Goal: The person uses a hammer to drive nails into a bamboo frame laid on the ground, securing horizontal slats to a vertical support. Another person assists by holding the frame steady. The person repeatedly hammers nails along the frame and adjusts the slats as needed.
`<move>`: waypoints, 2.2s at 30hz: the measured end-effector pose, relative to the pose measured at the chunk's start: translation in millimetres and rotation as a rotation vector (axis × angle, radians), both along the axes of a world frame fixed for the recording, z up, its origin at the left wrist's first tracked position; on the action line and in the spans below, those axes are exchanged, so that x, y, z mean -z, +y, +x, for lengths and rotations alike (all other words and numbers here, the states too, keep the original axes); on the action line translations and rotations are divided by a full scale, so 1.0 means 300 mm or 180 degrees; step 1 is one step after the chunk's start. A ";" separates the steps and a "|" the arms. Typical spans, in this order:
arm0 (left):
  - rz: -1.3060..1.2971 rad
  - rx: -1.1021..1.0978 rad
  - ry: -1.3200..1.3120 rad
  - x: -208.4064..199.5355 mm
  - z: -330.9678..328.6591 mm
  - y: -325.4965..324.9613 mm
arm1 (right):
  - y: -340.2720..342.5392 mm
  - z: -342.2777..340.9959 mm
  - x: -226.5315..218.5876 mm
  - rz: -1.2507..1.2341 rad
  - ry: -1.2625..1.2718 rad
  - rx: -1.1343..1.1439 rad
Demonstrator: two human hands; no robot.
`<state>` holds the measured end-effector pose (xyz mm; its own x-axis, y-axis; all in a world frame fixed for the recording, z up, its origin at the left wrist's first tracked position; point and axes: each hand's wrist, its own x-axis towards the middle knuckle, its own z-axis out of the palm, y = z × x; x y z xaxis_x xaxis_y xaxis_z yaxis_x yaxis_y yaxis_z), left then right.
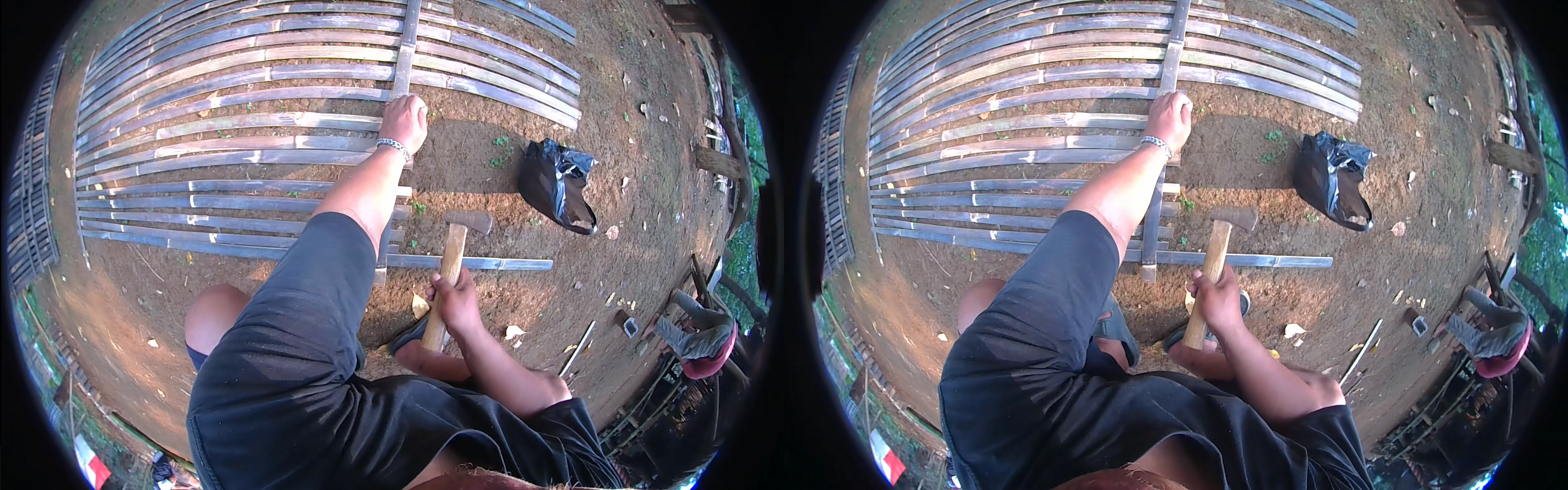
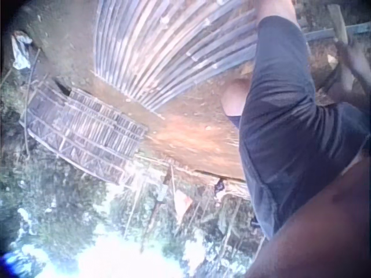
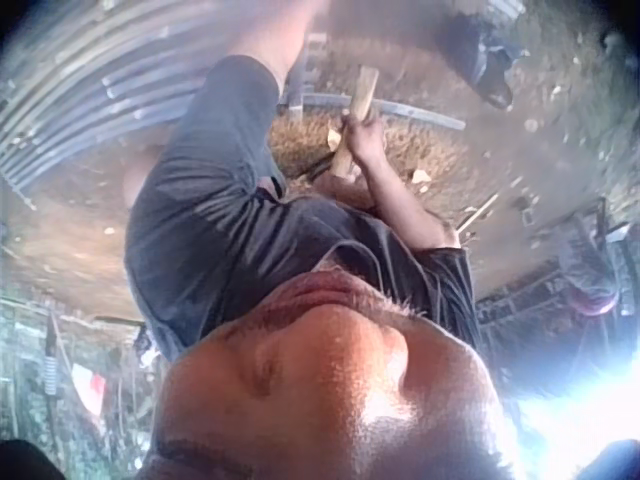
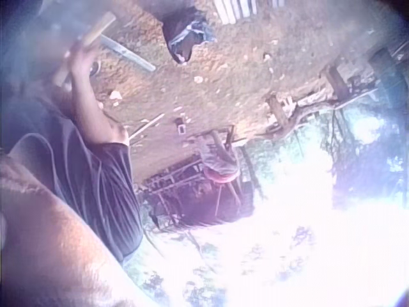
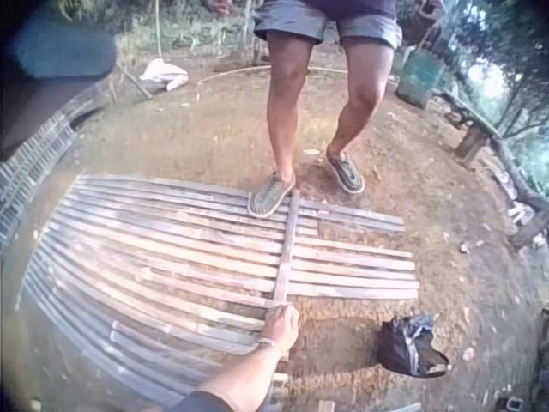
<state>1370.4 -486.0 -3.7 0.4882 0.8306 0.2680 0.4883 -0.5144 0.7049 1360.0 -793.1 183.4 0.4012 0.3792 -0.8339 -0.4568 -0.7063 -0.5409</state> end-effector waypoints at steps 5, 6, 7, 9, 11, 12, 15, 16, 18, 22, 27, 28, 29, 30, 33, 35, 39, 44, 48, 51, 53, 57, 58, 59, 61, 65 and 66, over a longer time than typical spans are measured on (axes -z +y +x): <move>-0.0024 0.0187 0.0032 0.008 0.026 -0.028 | -0.017 0.023 0.045 0.0030 -0.0390 -0.0044; -0.0046 0.0200 0.0005 0.006 0.019 -0.028 | 0.000 0.040 0.072 0.0128 -0.0435 -0.0100; -0.0048 0.0190 0.0201 0.001 0.006 -0.020 | 0.045 0.052 0.094 0.0247 -0.0487 -0.0183; -0.0036 0.0252 0.0448 0.008 0.010 -0.036 | 0.103 0.087 0.129 0.0380 -0.0527 -0.0255; -0.0027 0.0282 0.0438 -0.016 0.027 -0.021 | 0.229 0.149 0.189 0.0582 -0.0525 -0.0290; 0.0022 0.0271 0.0475 -0.016 0.035 -0.018 | 0.284 0.170 0.210 0.0663 -0.0529 -0.0291; -0.0022 0.0218 0.0565 -0.001 0.025 -0.023 | 0.435 0.251 0.236 0.0667 -0.0974 -0.0459; 0.0006 0.0231 0.0512 0.002 0.026 -0.018 | 0.470 0.271 0.250 0.0652 -0.1105 -0.0387; 0.0050 0.0220 0.0404 0.004 0.027 -0.018 | 0.487 0.321 0.294 0.0731 -0.1151 -0.0443; -0.0061 0.0095 0.0339 0.012 0.034 -0.013 | 0.486 0.346 0.314 0.0755 -0.0890 -0.0231; 0.0079 0.0096 0.0480 0.007 0.023 -0.018 | 0.452 0.340 0.373 0.0778 -0.1064 -0.0609; 0.0044 0.0140 0.0556 0.001 0.028 -0.023 | 0.451 0.332 0.375 0.0720 -0.0979 -0.0569; 0.0010 0.0195 0.0631 -0.004 0.024 -0.021 | 0.451 0.323 0.376 0.0660 -0.0896 -0.0518; -0.0030 0.0155 0.0611 -0.006 0.007 -0.011 | 0.453 0.311 0.379 0.0598 -0.0815 -0.0455; -0.0077 0.0088 0.0349 0.003 0.014 -0.022 | 0.411 0.282 0.406 0.0459 -0.0949 -0.0537; -0.0048 0.0070 0.0252 0.011 0.013 -0.020 | 0.379 0.266 0.416 0.0417 -0.1011 -0.0453; -0.0058 0.0144 0.0251 0.003 0.024 -0.014 | 0.261 0.269 0.457 0.0385 -0.1052 -0.0111; 0.0084 0.0145 0.0174 0.015 0.048 -0.017 | 0.124 0.328 0.506 -0.0266 -0.2039 -0.0422; 0.0445 0.0342 0.0187 0.031 0.057 -0.013 | 0.133 0.367 0.451 -0.0738 -0.2480 -0.0763; 0.0680 0.0423 0.0057 0.075 0.065 -0.007 | 0.123 0.351 0.406 -0.0769 -0.2539 -0.0654; 0.0813 0.0538 0.0134 0.096 0.063 -0.002 | 0.089 0.325 0.406 -0.0744 -0.2663 -0.0722; 0.1052 0.0426 0.0387 0.105 0.047 0.014 | 0.042 0.236 0.341 -0.0370 -0.2890 -0.1309; 0.1072 0.0477 0.0355 0.107 0.049 0.013 | 0.005 0.224 0.308 -0.0111 -0.2845 -0.1471; 0.1083 0.0529 0.0362 0.118 0.052 0.010 | -0.046 0.214 0.280 -0.0026 -0.2658 -0.1648; 0.0985 0.0526 0.0608 0.109 0.063 -0.008 | -0.154 0.192 0.236 0.0210 -0.2245 -0.2010; 0.1058 0.0567 0.0708 0.147 0.066 0.013 | -0.581 0.257 0.197 -0.0256 -0.2295 -0.2386; 0.1107 0.0528 0.0781 0.147 0.060 0.037 | -0.697 0.309 0.157 -0.0740 -0.2053 -0.2291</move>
